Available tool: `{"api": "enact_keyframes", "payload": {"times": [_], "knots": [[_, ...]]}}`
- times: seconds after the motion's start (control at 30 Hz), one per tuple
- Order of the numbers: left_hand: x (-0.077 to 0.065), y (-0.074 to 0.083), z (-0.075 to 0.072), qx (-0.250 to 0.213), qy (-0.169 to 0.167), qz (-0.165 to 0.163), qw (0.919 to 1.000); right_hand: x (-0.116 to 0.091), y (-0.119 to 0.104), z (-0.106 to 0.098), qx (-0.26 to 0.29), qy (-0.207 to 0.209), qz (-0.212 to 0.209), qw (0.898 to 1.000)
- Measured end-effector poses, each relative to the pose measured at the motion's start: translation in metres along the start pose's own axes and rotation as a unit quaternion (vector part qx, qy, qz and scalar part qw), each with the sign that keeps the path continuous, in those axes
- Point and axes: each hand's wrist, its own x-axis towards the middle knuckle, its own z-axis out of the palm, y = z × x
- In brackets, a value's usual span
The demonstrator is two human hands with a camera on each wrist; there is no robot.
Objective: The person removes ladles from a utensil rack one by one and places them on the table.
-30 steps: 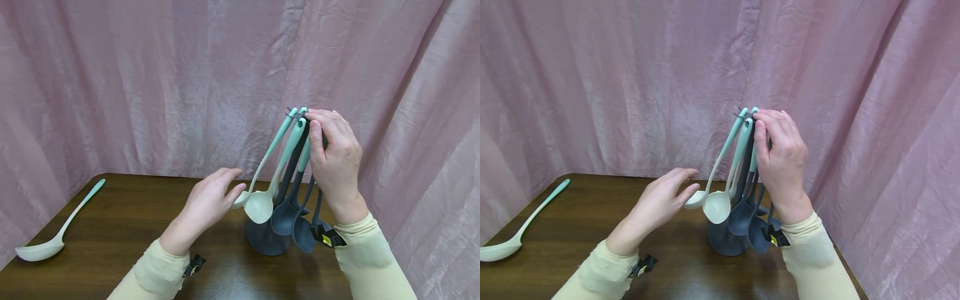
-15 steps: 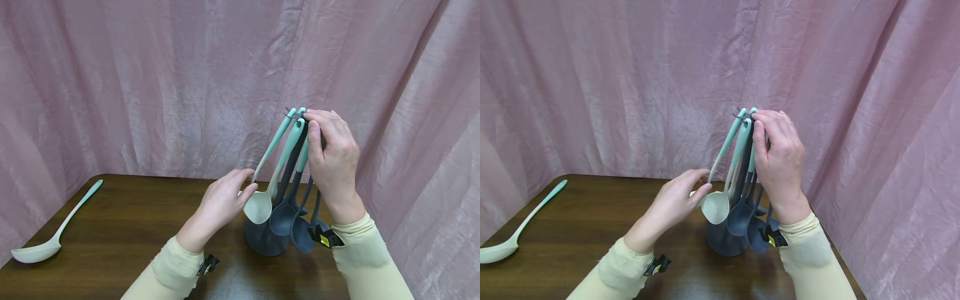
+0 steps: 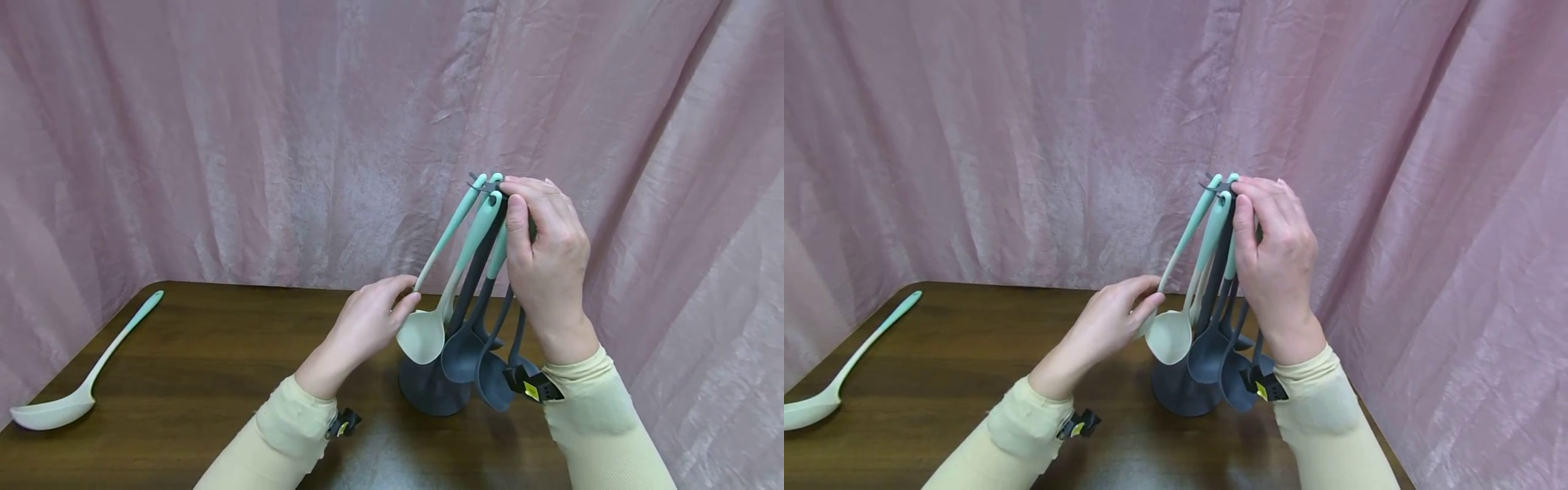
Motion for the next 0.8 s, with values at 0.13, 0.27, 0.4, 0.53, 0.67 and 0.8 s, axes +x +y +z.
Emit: {"api": "enact_keyframes", "payload": {"times": [0.13, 0.27, 0.4, 0.53, 0.67, 0.8], "knots": [[0.001, -0.0001, -0.0019, -0.006, -0.002, 0.01, 0.9999, 0.0012, -0.002, -0.0028, -0.002, 0.0, 0.005, 1.0], [0.0019, -0.0002, -0.004, -0.008, 0.0, 0.014, 0.9999, 0.0025, -0.0042, -0.0038, -0.003, -0.002, 0.005, 1.0], [0.0021, -0.0005, -0.0058, -0.011, -0.001, 0.014, 0.9998, 0.0033, -0.0052, -0.003, -0.003, -0.003, 0.006, 1.0], [0.0011, -0.0006, -0.0065, -0.011, -0.004, 0.014, 0.9998, 0.0028, -0.005, -0.0025, -0.006, -0.003, 0.007, 1.0], [-0.0004, -0.0007, -0.0068, -0.018, -0.003, 0.01, 0.9998, 0.0024, -0.004, -0.0022, -0.007, -0.005, 0.006, 1.0], [-0.0022, -0.0008, -0.0082, -0.032, -0.006, 0.002, 0.9995, 0.0019, -0.0029, -0.0015, -0.006, -0.007, 0.004, 1.0]]}}
